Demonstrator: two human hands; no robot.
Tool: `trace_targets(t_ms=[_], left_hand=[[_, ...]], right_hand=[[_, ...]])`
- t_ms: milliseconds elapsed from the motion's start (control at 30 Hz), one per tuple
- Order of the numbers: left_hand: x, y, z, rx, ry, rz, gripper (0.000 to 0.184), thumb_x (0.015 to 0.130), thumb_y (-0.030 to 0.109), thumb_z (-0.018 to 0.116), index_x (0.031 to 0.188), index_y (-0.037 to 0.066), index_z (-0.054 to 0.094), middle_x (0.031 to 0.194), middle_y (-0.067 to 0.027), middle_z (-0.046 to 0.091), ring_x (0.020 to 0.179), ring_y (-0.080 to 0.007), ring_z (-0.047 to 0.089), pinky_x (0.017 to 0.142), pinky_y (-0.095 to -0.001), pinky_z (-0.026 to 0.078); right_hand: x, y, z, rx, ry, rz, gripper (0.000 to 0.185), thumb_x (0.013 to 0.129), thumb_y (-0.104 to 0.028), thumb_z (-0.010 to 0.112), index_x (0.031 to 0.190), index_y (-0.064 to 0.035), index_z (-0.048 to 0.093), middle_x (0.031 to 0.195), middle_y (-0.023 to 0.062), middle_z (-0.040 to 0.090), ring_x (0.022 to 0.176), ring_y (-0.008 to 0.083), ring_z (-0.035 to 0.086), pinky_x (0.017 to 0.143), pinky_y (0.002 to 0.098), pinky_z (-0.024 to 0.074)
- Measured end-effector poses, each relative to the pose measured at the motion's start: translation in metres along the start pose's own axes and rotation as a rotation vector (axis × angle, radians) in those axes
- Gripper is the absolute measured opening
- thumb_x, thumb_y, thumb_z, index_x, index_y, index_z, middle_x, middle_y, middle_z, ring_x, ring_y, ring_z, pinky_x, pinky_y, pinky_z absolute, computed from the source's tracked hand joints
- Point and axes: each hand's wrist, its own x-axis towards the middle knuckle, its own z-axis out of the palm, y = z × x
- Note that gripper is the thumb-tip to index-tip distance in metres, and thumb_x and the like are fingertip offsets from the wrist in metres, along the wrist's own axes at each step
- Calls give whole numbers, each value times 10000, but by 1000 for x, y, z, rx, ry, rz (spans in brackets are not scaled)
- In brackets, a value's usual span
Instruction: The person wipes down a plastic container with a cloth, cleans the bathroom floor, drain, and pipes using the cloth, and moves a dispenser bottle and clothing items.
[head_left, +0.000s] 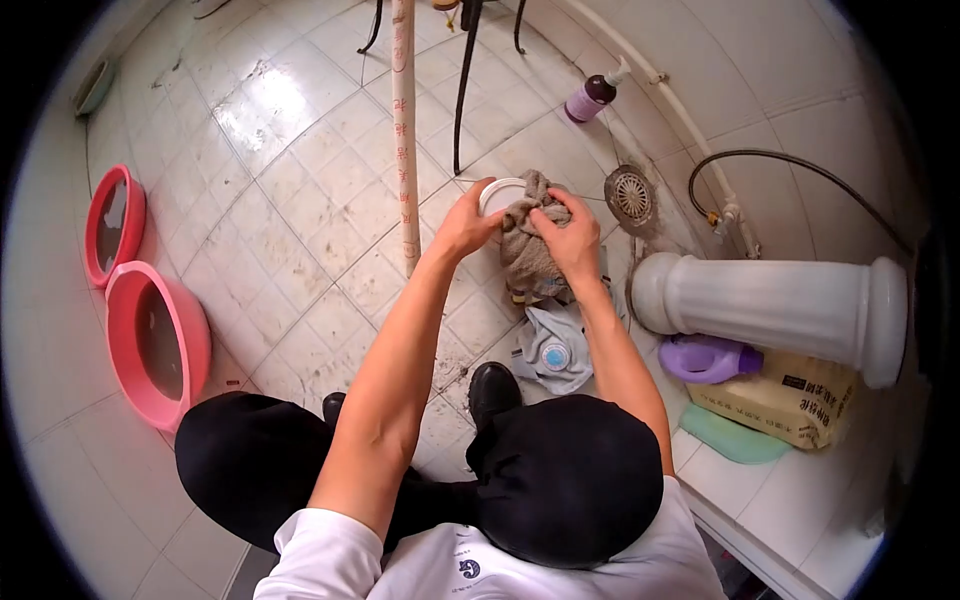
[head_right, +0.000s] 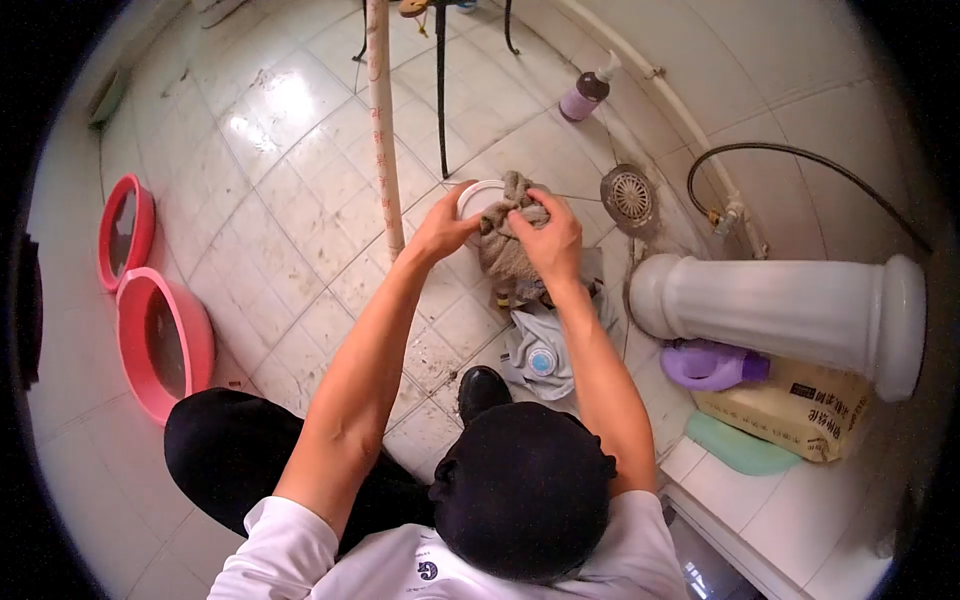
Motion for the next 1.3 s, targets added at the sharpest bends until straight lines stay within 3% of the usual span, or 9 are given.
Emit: trace_targets(t_ms=[167,267,333,367,467,633,833,1100,1300], left_hand=[[2,17,-7,88,-111,-11,659,877,124,750,1479,11,506,1314,-182,679,1204,-249,640,1026,-373,512],[10,-11,0,69,-92,148,677,853,105,742,1481,27,501,1298,-185,686,1191,-258,646,1026,-379,507],[11,-13,1,47,-73,82,677,838,155,740,1456,15,503,1312,-253,664,1232,-346,633,1043,-411,502],[11,-14,1,36,-64,50,680,830,180,740,1444,9,504,1319,-287,654,1252,-391,626,1051,-427,500],[2,8,-2,73,-32,-58,645,873,171,718,1465,38,500,1301,-237,667,1202,-322,646,1031,-384,500],[6,-1,17,151,46,23,627,907,201,726,1468,32,503,1318,-237,661,1232,-330,643,1029,-392,507],[11,-15,26,-17,141,-69,730,876,315,809,1487,72,493,1304,-318,624,1222,-453,624,1035,-480,517],[9,1,12,189,228,-232,866,866,544,778,1527,88,454,1547,-307,442,1402,-486,468,1117,-519,458],[6,-18,4,221,120,211,1186,669,364,944,1618,136,270,1643,-315,259,1510,-504,294,1230,-526,332]], right_hand=[[33,-18,-2,-247,-143,-217,373,801,-279,779,1126,-97,766,1168,118,731,1018,368,693,887,426,560],[58,-29,0,-338,-278,-480,344,799,-296,765,1095,-121,778,1152,93,731,1004,356,693,878,430,566],[67,-39,2,-373,-375,-555,330,797,-306,760,1073,-126,784,1153,90,727,1008,343,695,879,431,568],[65,-41,4,-388,-347,-505,335,797,-311,760,1074,-126,784,1157,90,726,1007,344,695,877,431,567],[59,-41,12,-429,-248,-333,349,797,-326,760,1080,-121,783,1163,94,724,1005,348,694,873,437,563],[34,-27,7,-415,-45,-71,412,796,-344,760,1125,-96,777,1153,150,727,1035,370,693,894,444,556],[15,8,-46,-323,-350,176,497,770,-340,761,1174,-50,772,1149,235,743,1102,343,715,974,381,539],[27,-2,-82,-112,-87,23,357,845,-197,750,1168,-46,773,1113,158,772,1061,243,722,962,335,523],[48,-58,-46,-4,-273,-165,358,840,-188,760,1177,-67,767,1201,139,722,1113,265,694,973,351,521]])
